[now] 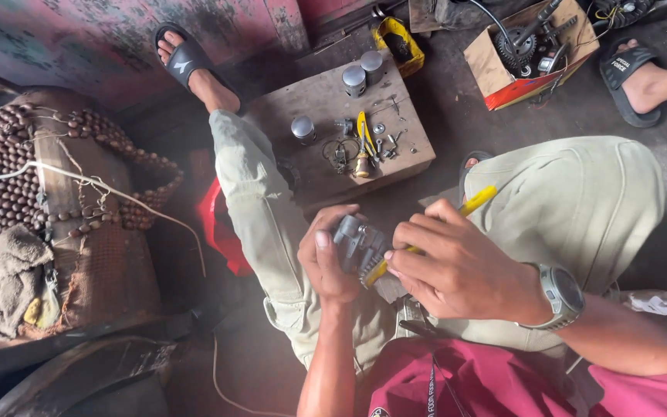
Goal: Cleaning and adjusting a motorcycle carburetor using a small hand tool while sitting on the floor.
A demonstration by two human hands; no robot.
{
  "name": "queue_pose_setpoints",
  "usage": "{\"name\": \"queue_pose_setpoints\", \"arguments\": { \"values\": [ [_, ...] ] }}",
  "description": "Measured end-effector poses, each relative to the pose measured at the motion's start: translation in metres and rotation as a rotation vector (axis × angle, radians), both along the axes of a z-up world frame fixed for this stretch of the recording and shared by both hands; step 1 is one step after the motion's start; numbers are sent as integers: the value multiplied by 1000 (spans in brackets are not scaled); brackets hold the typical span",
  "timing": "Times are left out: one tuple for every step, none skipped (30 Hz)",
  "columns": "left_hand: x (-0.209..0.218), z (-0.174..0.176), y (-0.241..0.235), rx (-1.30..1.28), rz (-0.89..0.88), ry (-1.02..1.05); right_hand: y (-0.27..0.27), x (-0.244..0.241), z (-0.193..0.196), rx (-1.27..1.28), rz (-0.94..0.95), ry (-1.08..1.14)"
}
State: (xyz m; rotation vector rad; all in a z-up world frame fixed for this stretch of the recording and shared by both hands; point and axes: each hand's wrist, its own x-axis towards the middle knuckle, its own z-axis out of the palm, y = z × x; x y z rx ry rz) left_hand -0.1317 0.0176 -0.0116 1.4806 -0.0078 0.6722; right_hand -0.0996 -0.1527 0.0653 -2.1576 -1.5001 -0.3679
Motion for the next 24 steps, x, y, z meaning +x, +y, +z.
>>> {"name": "queue_pose_setpoints", "arguments": {
  "values": [
    [-6,-2,0,-45,1,2,2,-5,0,16,-1,22],
    [-12,-5,0,-89,0,6,3,-10,0,32,-4,46],
    [-17,-3,0,-89,2,7,3,-15,0,32,-2,47],
    [-21,-1,1,-57,16,13,4,-20,1,48,-11,56],
    [-26,1,2,-25,29,20,5,-24,2,64,-20,65],
    [-28,3,4,-23,29,16,6,-28,2,66,-20,60],
    [-31,5,4,-19,14,29,7,-31,2,92,-25,82],
    [-34,7,5,-17,1,46,7,-34,2,117,-29,108],
    [-36,7,5,-16,2,46,7,-36,1,118,-28,108],
    [-37,7,6,-19,-13,41,6,-37,0,129,-28,117],
    [-38,6,6,-21,-27,35,6,-39,-1,141,-29,125],
    [-39,6,5,-18,-30,37,6,-39,-1,144,-31,127],
    [-40,6,5,-55,-50,58,6,-40,-1,144,-33,130],
    [-41,5,4,-94,-71,79,5,-41,-1,141,-36,132],
    [-42,5,3,-93,-75,80,4,-42,-1,142,-40,133],
    [-41,6,2,-81,-65,82,4,-41,-1,152,-33,146],
    [-41,7,2,-68,-56,83,5,-41,-1,162,-25,159],
    [-41,7,1,-68,-52,81,3,-40,-2,162,-21,158],
    [-40,7,0,-77,-56,72,2,-40,-4,174,-12,172],
    [-41,6,0,-85,-60,65,1,-41,-6,188,-5,189],
    [-42,6,0,-84,-57,65,2,-41,-5,189,-2,189],
    [-43,6,-1,-94,-59,64,2,-41,-3,194,4,191],
    [-43,7,-1,-104,-60,63,2,-41,-2,198,10,194],
    [-44,8,-1,-102,-58,63,1,-41,-2,200,12,193]
  ]
}}
